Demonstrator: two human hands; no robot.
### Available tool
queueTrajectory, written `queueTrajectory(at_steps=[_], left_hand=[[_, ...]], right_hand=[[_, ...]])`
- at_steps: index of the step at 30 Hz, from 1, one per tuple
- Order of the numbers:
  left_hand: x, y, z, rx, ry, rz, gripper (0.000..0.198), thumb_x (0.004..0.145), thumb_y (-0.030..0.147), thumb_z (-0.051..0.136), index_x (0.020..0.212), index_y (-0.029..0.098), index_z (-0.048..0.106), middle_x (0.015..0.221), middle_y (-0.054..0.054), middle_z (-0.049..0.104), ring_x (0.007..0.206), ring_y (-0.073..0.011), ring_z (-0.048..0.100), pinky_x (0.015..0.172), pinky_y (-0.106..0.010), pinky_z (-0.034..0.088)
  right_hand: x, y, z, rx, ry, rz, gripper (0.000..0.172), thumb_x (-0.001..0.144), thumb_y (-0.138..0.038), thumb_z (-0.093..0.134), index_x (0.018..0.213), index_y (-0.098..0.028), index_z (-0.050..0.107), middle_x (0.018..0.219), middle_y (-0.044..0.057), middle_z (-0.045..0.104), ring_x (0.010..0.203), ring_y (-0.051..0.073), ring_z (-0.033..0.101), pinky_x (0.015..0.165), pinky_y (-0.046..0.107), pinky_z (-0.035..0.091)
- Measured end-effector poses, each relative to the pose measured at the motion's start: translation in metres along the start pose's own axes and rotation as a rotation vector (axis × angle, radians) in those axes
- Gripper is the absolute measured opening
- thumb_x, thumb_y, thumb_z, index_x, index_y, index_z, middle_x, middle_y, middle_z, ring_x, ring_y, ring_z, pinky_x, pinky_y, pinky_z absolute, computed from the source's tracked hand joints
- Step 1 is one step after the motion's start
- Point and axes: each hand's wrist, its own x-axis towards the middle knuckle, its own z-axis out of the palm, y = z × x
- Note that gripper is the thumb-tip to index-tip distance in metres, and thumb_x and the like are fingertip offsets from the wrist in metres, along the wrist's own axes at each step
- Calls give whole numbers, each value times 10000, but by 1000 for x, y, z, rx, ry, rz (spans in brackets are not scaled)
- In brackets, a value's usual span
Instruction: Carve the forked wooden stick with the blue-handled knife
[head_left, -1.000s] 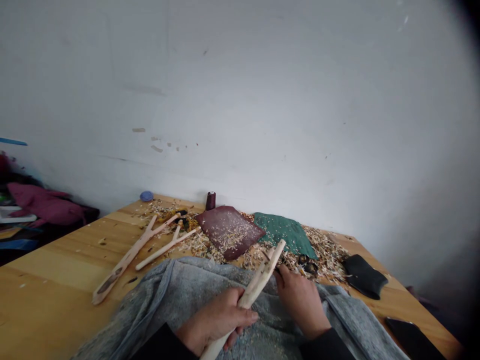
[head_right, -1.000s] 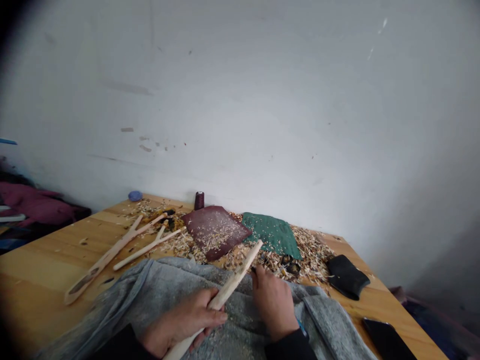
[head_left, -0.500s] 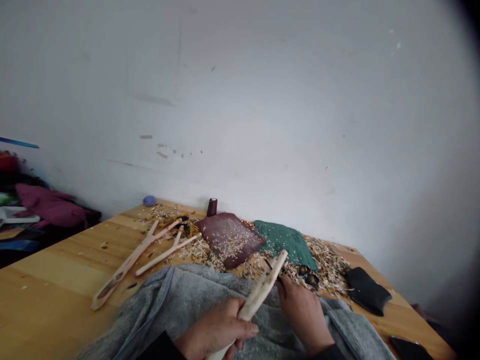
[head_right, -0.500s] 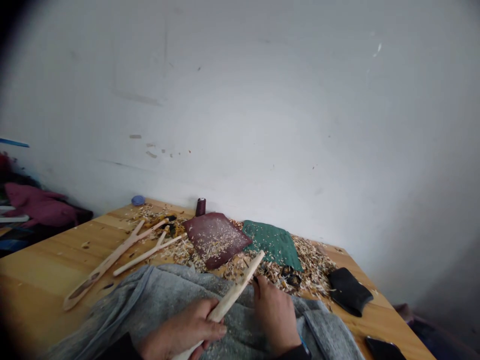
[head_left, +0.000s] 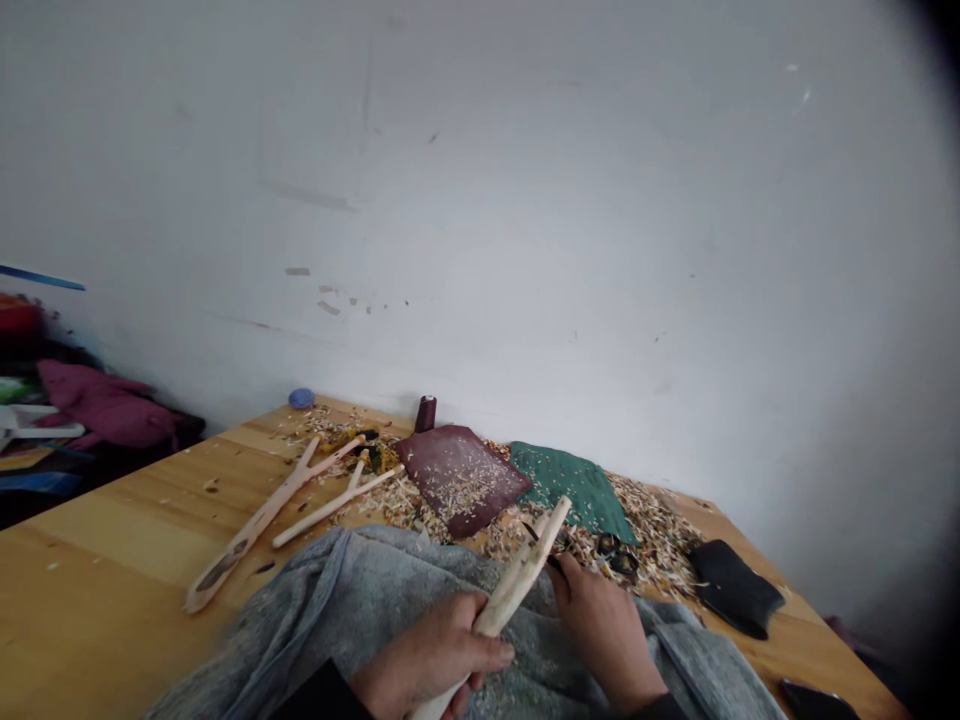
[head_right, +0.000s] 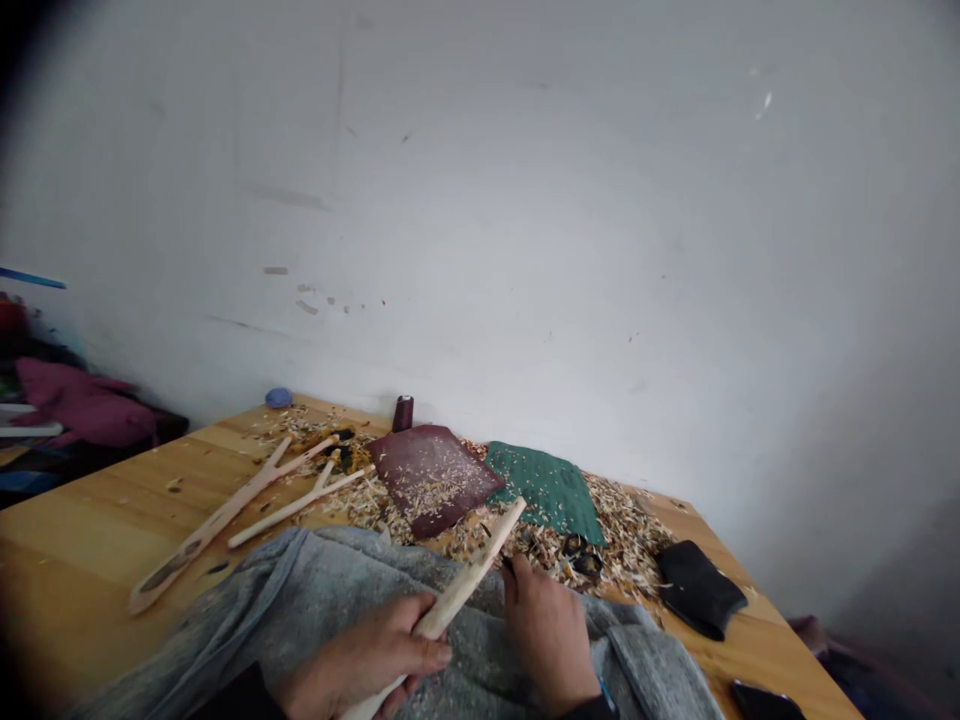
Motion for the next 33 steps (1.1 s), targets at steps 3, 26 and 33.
queueTrajectory(at_steps=[3, 26, 33], left_hand=[[2, -1, 0, -3, 33, -19, 305, 758, 419, 657, 952, 231, 516, 557, 99, 495, 328, -64, 370, 324, -196, 274], [-2, 5, -1, -32, 20, 48, 258, 770, 406, 648, 890, 234, 499, 547, 104, 490, 327, -51, 373, 320, -191, 266], [2, 1, -1, -30, 29, 18, 301, 772, 435, 640, 942, 236, 491, 553, 106, 500, 319, -60, 370, 322, -200, 253]], right_hand=[[-9, -13, 0, 66, -47, -154, 279, 1020, -250, 417, 1043, -242, 695, 961, 62, 780, 856, 207, 742, 648, 242, 419], [-9, -12, 0, 22, 35, -104, 276, 1040, -280, 393, 1011, -250, 665, 894, 32, 773, 786, 204, 741, 588, 247, 379], [-10, -14, 4, 68, 4, -184, 260, 1021, -259, 427, 952, -252, 678, 892, 25, 778, 796, 194, 742, 615, 237, 402]])
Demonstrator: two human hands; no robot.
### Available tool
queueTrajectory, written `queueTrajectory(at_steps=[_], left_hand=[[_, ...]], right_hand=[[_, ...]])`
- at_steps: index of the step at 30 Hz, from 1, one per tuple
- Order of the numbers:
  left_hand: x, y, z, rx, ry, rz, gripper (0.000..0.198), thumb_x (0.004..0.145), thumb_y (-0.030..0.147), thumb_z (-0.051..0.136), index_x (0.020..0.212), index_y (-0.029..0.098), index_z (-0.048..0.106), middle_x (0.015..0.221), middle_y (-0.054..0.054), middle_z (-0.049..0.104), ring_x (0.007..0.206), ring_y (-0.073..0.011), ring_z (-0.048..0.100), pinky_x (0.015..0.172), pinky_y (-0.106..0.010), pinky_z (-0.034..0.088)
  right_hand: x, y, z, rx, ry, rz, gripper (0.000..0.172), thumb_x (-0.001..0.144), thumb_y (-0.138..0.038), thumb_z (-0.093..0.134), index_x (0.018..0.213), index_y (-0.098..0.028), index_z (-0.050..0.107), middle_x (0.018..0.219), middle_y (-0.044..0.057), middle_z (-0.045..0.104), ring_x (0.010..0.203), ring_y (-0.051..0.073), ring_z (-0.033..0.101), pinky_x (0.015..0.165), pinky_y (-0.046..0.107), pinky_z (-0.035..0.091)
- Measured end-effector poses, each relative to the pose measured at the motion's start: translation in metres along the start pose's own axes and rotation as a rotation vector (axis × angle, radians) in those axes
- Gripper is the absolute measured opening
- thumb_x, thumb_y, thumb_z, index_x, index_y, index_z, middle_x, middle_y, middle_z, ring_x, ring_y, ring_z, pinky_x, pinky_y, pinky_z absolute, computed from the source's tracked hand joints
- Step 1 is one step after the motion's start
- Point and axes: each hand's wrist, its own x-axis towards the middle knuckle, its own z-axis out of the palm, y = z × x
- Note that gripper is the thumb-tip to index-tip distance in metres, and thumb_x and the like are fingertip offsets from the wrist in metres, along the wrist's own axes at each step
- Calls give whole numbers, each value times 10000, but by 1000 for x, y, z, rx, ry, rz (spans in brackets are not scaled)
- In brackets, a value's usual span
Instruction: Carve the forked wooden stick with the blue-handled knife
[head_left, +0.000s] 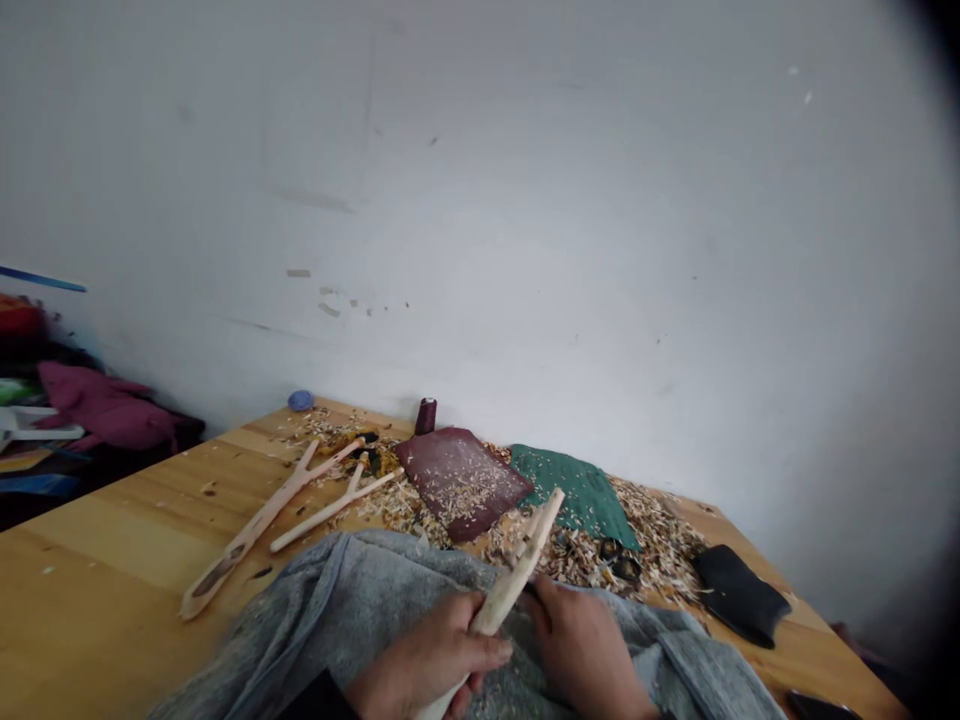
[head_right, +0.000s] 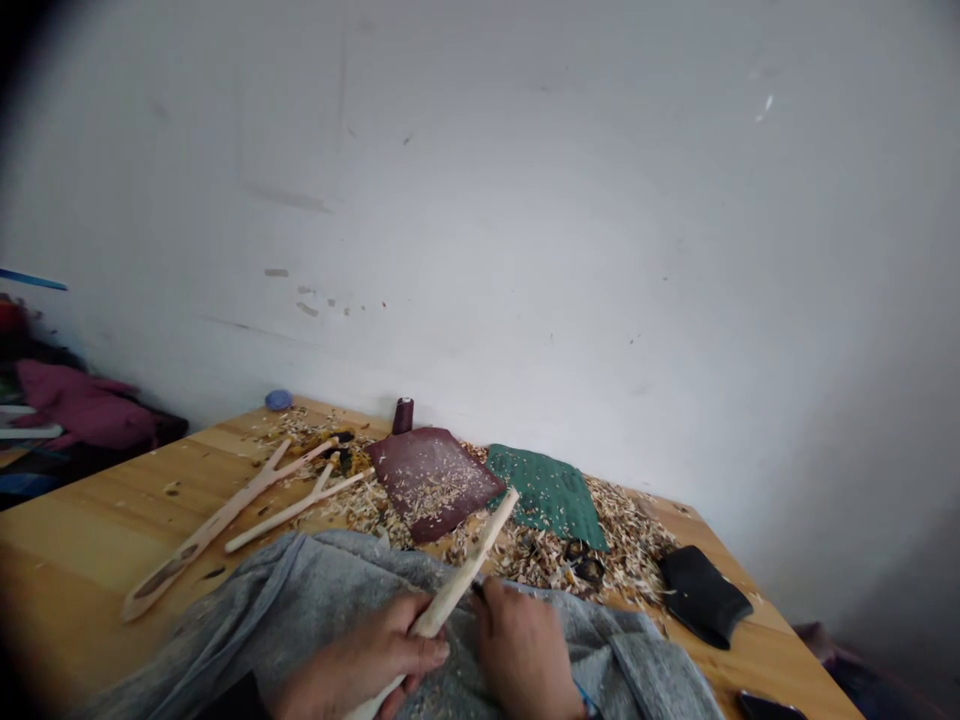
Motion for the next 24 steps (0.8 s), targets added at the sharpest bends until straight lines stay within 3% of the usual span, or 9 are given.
queueTrajectory(at_steps=[2, 4, 10, 12, 17, 19, 24], left_hand=[[0, 1, 0, 9, 24, -8, 299, 777, 433, 633, 951, 231, 496, 551, 105, 495, 330, -65, 379, 330, -203, 261], [-2, 4, -1, 5, 20, -2, 304, 778, 438, 634, 953, 230, 497, 538, 106, 483, 334, -68, 377, 333, -204, 263], [-7, 7, 0, -18, -16, 25, 256, 776, 407, 640, 912, 238, 505, 548, 104, 488, 336, -57, 370, 333, -195, 255], [-7, 7, 0, -27, -29, 18, 260, 768, 405, 641, 905, 236, 500, 564, 102, 494, 334, -54, 369, 329, -197, 256], [-4, 6, -1, -11, 22, 17, 268, 792, 426, 599, 948, 230, 506, 554, 103, 488, 337, -64, 380, 324, -201, 267], [-4, 5, -2, -13, 14, 24, 278, 792, 433, 598, 957, 229, 505, 548, 105, 482, 341, -64, 382, 329, -197, 273], [-9, 9, -1, 9, -41, 4, 245, 781, 399, 629, 888, 227, 491, 565, 104, 497, 346, -52, 388, 344, -189, 282]], right_hand=[[-4, -11, 5, 68, -14, -132, 227, 998, -249, 461, 972, -270, 686, 903, 0, 780, 801, 176, 741, 631, 222, 409], [-5, -14, 6, 92, -7, -166, 217, 987, -243, 473, 988, -274, 688, 901, -8, 779, 798, 166, 739, 637, 214, 412], [4, 10, -3, -46, 62, 131, 302, 1042, -288, 378, 1024, -243, 677, 867, 49, 773, 770, 218, 741, 584, 259, 400], [5, 10, -4, -69, 61, 164, 306, 1047, -305, 373, 1021, -243, 671, 851, 51, 771, 748, 216, 739, 571, 259, 384], [-5, -13, 2, 37, 8, -90, 224, 998, -236, 457, 918, -251, 666, 854, 4, 768, 778, 171, 734, 606, 235, 377], [-7, -15, 3, 68, 27, -126, 206, 985, -230, 471, 920, -253, 664, 844, -5, 767, 760, 160, 731, 601, 230, 369], [2, 10, -4, -55, 138, 142, 302, 1034, -299, 376, 982, -231, 665, 813, 48, 762, 700, 196, 729, 545, 256, 332]])
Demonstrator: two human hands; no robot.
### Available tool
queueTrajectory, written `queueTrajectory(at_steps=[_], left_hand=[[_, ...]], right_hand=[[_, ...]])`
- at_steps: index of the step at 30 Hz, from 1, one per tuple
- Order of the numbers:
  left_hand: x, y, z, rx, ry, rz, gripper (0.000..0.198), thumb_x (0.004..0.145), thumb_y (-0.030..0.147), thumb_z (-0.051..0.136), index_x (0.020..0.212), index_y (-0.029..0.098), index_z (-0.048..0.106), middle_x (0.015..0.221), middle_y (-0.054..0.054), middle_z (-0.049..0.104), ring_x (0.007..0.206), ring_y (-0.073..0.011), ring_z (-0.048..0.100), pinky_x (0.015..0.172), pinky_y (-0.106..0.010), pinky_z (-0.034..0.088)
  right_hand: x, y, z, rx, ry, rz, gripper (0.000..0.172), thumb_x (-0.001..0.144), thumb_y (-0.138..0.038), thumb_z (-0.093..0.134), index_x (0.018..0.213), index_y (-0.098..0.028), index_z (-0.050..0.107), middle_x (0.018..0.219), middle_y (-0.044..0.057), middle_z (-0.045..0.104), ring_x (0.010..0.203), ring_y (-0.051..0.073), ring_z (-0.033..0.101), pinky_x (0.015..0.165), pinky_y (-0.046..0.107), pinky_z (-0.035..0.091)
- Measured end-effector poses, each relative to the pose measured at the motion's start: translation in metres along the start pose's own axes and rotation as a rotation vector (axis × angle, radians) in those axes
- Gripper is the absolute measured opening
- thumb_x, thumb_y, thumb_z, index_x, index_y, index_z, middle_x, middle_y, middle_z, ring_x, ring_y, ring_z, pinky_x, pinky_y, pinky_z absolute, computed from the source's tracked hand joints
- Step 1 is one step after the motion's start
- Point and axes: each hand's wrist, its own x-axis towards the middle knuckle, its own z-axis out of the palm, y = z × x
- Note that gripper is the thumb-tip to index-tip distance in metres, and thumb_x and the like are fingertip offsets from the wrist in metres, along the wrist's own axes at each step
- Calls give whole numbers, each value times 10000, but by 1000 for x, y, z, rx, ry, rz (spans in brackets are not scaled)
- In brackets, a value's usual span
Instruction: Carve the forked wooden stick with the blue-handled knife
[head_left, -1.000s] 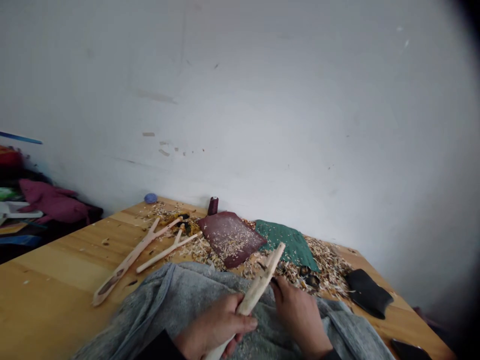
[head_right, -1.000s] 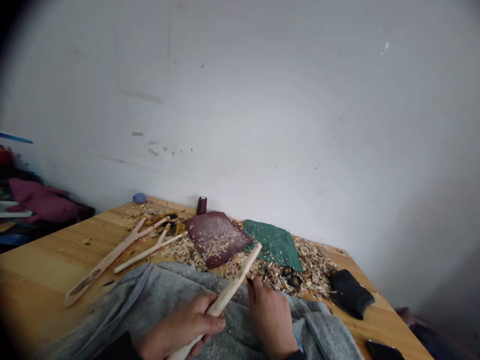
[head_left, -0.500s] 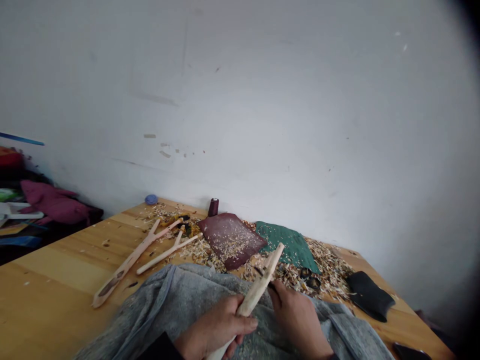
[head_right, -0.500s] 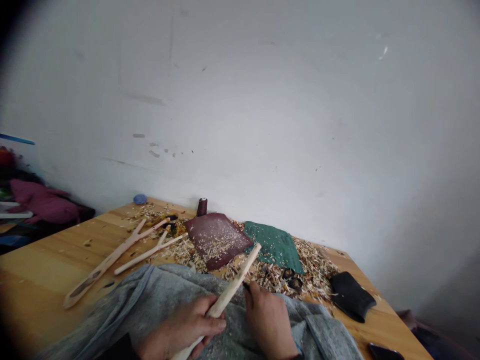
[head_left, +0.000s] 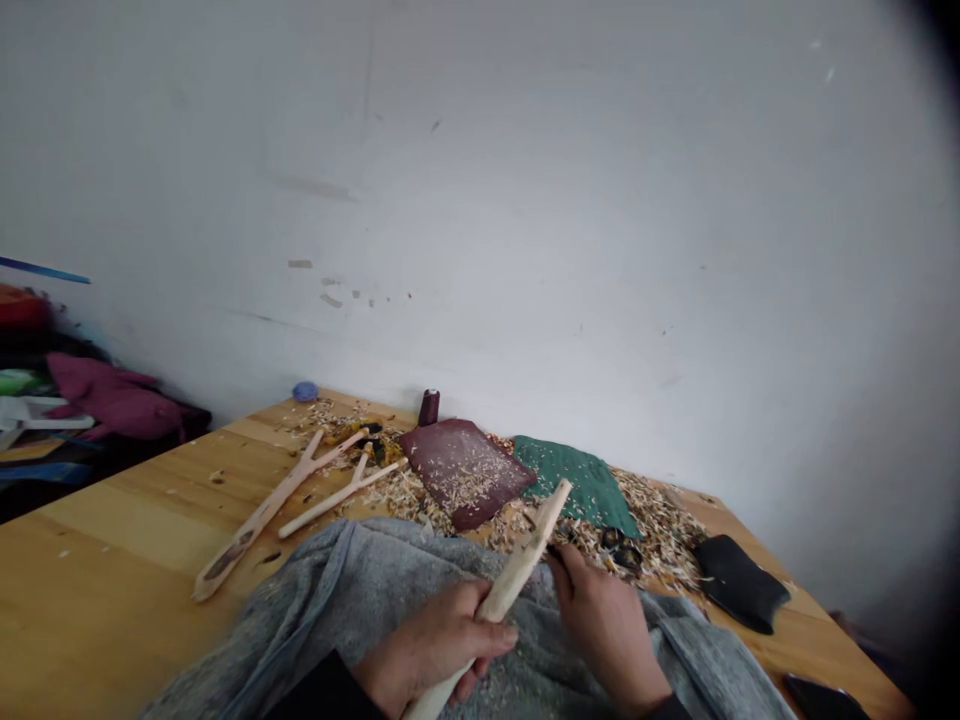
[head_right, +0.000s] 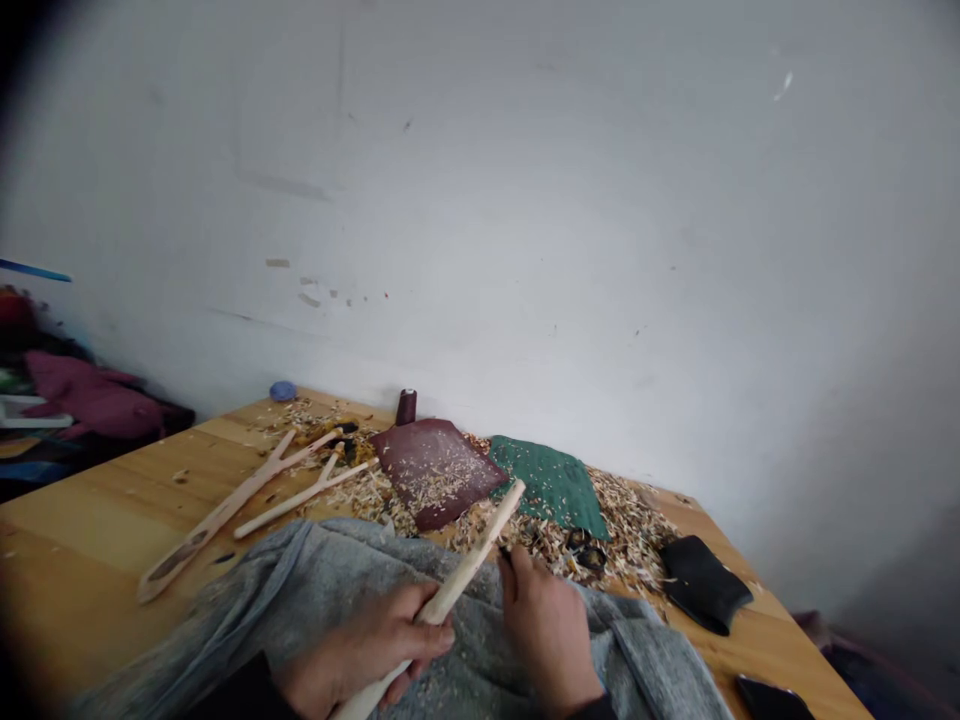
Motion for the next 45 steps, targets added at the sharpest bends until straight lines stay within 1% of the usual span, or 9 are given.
queueTrajectory(at_steps=[3, 7, 9, 17, 24, 31, 38, 40, 45], left_hand=[[-1, 1, 1, -7, 17, -20, 245, 791, 396, 637, 903, 228, 498, 562, 109, 500, 345, -52, 375, 355, -192, 280], [1, 0, 1, -19, 70, 2, 248, 791, 425, 614, 881, 223, 502, 538, 107, 489, 344, -62, 389, 347, -203, 272], [3, -1, 1, -21, 68, 30, 260, 782, 439, 609, 879, 220, 510, 520, 108, 475, 338, -66, 386, 332, -205, 263], [5, -7, 1, -67, 2, 44, 324, 744, 482, 658, 858, 235, 482, 542, 107, 492, 329, -59, 384, 325, -200, 269], [3, -2, 3, -51, 57, 30, 296, 754, 468, 627, 871, 224, 506, 536, 104, 478, 334, -65, 376, 325, -206, 263], [0, -2, 2, -85, -31, 50, 281, 761, 456, 632, 848, 231, 486, 560, 100, 494, 332, -52, 370, 324, -194, 263], [5, -9, 0, -106, 13, 20, 328, 775, 502, 629, 910, 225, 516, 553, 103, 499, 340, -63, 394, 326, -202, 269], [4, -7, 0, -112, 4, 32, 322, 782, 502, 627, 898, 226, 508, 550, 102, 498, 342, -61, 390, 327, -201, 261], [-1, -3, 1, -149, -68, 24, 374, 786, 556, 648, 894, 230, 498, 558, 103, 498, 349, -51, 370, 337, -198, 250]], right_hand=[[1, 1, -1, -36, -54, 28, 297, 1036, -294, 380, 987, -233, 666, 812, 53, 763, 722, 221, 737, 542, 268, 335], [-12, -23, 2, 72, -139, -226, 244, 1001, -217, 437, 929, -244, 668, 861, 16, 769, 769, 185, 736, 587, 253, 370], [-16, -30, 3, 102, -150, -264, 212, 986, -210, 466, 932, -247, 667, 865, 4, 770, 769, 177, 735, 597, 246, 375], [1, 1, 0, -58, -64, 52, 275, 1042, -307, 401, 1011, -239, 666, 834, 47, 767, 726, 223, 737, 542, 273, 325], [-15, -25, 1, 129, -154, -280, 219, 997, -232, 466, 914, -244, 669, 859, -3, 771, 774, 168, 733, 611, 241, 372], [1, 3, 2, -41, -27, 35, 263, 1035, -302, 419, 997, -237, 672, 823, 44, 766, 717, 213, 733, 547, 269, 336], [-15, -22, 5, 91, -105, -284, 190, 986, -231, 493, 906, -248, 665, 822, -6, 764, 725, 173, 727, 568, 263, 337], [-13, -19, 3, 84, -82, -248, 203, 994, -247, 481, 900, -246, 660, 807, -3, 760, 719, 171, 724, 563, 261, 331], [0, 4, -3, -56, -3, 43, 273, 1033, -310, 406, 970, -230, 660, 816, 44, 761, 675, 187, 713, 534, 260, 306]])
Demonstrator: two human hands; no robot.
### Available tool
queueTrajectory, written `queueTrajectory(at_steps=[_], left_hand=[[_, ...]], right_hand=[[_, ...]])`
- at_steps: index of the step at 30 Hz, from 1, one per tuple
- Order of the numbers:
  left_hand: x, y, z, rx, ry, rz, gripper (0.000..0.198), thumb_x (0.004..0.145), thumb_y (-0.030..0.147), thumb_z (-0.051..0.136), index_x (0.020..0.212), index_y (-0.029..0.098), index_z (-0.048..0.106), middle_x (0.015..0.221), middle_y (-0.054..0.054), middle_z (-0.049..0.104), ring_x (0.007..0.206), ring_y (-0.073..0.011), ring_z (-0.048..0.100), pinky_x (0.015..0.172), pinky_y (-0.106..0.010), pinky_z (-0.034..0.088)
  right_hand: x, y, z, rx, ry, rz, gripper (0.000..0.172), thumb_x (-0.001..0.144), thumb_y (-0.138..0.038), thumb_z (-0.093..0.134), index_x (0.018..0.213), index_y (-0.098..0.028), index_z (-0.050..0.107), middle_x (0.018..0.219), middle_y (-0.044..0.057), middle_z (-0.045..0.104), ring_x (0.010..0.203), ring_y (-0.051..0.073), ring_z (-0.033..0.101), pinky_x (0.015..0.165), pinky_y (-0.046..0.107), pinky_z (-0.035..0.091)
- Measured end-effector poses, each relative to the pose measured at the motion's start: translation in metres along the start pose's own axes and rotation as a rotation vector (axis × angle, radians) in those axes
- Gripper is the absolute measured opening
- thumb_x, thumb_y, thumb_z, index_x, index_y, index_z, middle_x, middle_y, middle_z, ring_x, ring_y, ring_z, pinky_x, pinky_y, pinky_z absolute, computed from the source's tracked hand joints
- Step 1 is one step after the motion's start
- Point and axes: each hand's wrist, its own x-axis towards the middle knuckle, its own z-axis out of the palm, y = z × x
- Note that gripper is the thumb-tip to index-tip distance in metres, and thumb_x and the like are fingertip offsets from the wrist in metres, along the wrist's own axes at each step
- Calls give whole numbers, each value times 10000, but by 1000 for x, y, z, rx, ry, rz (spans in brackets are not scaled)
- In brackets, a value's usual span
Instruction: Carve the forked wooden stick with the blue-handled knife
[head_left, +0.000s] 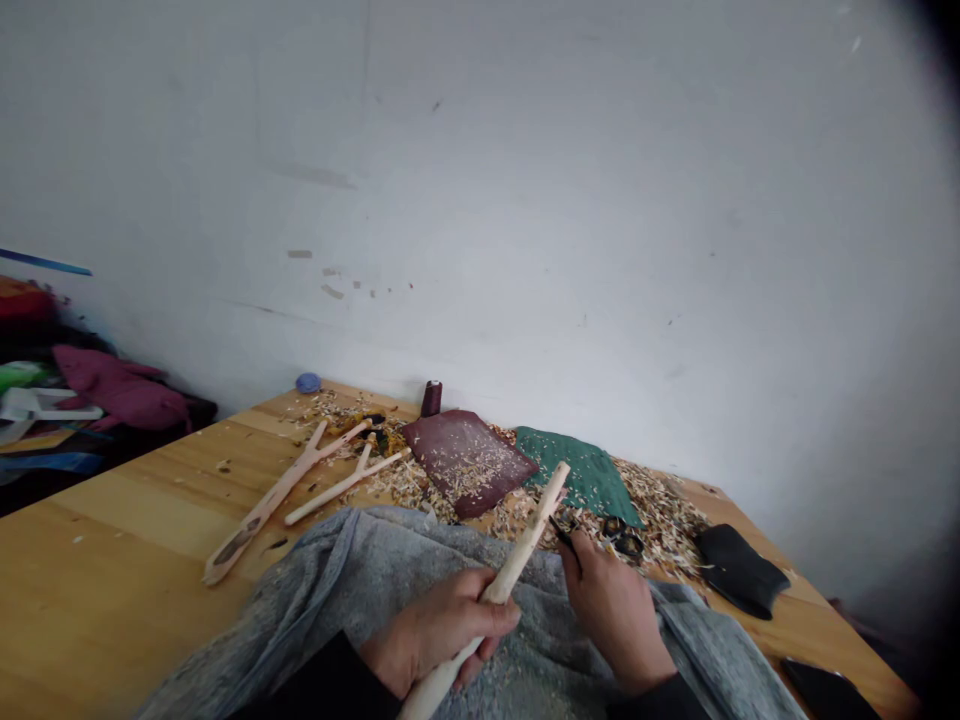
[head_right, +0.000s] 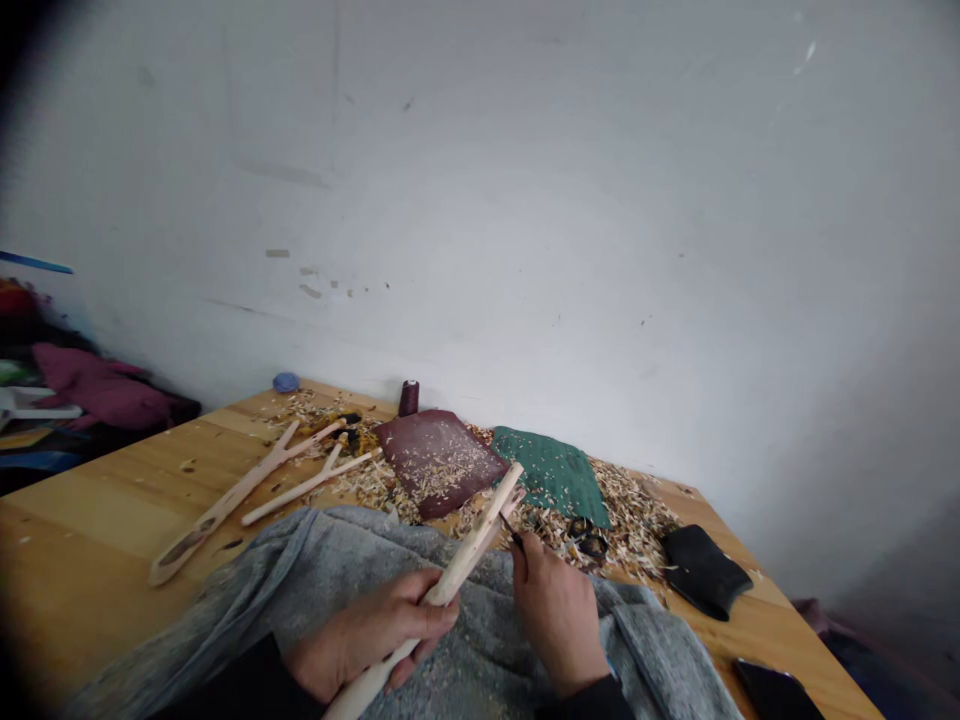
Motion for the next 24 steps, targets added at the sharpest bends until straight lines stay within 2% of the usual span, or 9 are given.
queueTrajectory(at_steps=[2, 5, 8, 10, 14, 16, 19, 22, 24], left_hand=[[0, -1, -1, -29, -2, -1, 393, 778, 574, 651, 890, 230, 497, 560, 100, 503, 350, -53, 374, 338, -200, 260], [3, -5, -3, -45, 35, 6, 407, 783, 587, 634, 919, 224, 508, 563, 95, 521, 348, -62, 385, 335, -206, 270], [4, -7, -4, -64, 31, 18, 439, 786, 615, 625, 942, 219, 519, 568, 89, 532, 351, -66, 393, 345, -206, 270], [4, -6, -3, -101, 8, 37, 470, 781, 653, 607, 938, 218, 520, 558, 89, 525, 349, -68, 386, 344, -207, 264], [1, -1, -2, -169, -54, 64, 563, 795, 729, 509, 989, 203, 559, 542, 89, 502, 341, -68, 357, 345, -208, 257], [1, 0, -4, -165, -46, 62, 615, 790, 768, 488, 1028, 205, 562, 555, 91, 506, 344, -67, 365, 352, -207, 268], [3, -3, -6, -97, 13, 47, 660, 795, 799, 478, 1074, 206, 558, 589, 87, 527, 355, -69, 393, 360, -207, 285], [4, -6, -7, -45, 43, 54, 653, 815, 787, 475, 1088, 198, 553, 617, 84, 533, 361, -69, 407, 353, -211, 292], [5, -7, -6, -38, 49, 83, 613, 827, 760, 488, 1063, 197, 540, 614, 90, 519, 356, -62, 397, 345, -209, 278]], right_hand=[[-2, -2, 0, 14, -31, -46, 269, 1028, -289, 408, 957, -229, 660, 832, 44, 764, 699, 188, 717, 543, 260, 314], [-12, -18, 2, 89, -79, -226, 230, 995, -227, 440, 904, -237, 651, 809, 17, 761, 703, 170, 718, 558, 256, 328], [-17, -27, 2, 144, -70, -314, 216, 989, -236, 460, 872, -244, 641, 792, -2, 757, 705, 163, 719, 567, 251, 335], [-14, -22, 1, 115, -45, -252, 234, 1009, -263, 447, 890, -241, 646, 796, 5, 756, 704, 170, 720, 564, 250, 335], [-2, -3, -1, 0, -11, -13, 254, 1035, -296, 418, 998, -234, 661, 815, 43, 762, 680, 189, 719, 546, 249, 339], [-2, -4, 0, 11, -23, -22, 263, 1037, -292, 412, 992, -233, 664, 832, 50, 764, 700, 191, 724, 547, 248, 349], [-10, -15, 2, 53, -57, -127, 271, 1029, -261, 408, 953, -226, 666, 825, 48, 761, 716, 183, 728, 551, 243, 358], [-14, -22, 1, 54, -60, -140, 257, 1020, -258, 413, 977, -226, 664, 800, 46, 760, 703, 179, 727, 545, 239, 346], [-11, -18, -2, 41, -66, -109, 261, 1027, -281, 409, 983, -236, 662, 795, 45, 761, 710, 187, 730, 546, 240, 344]])
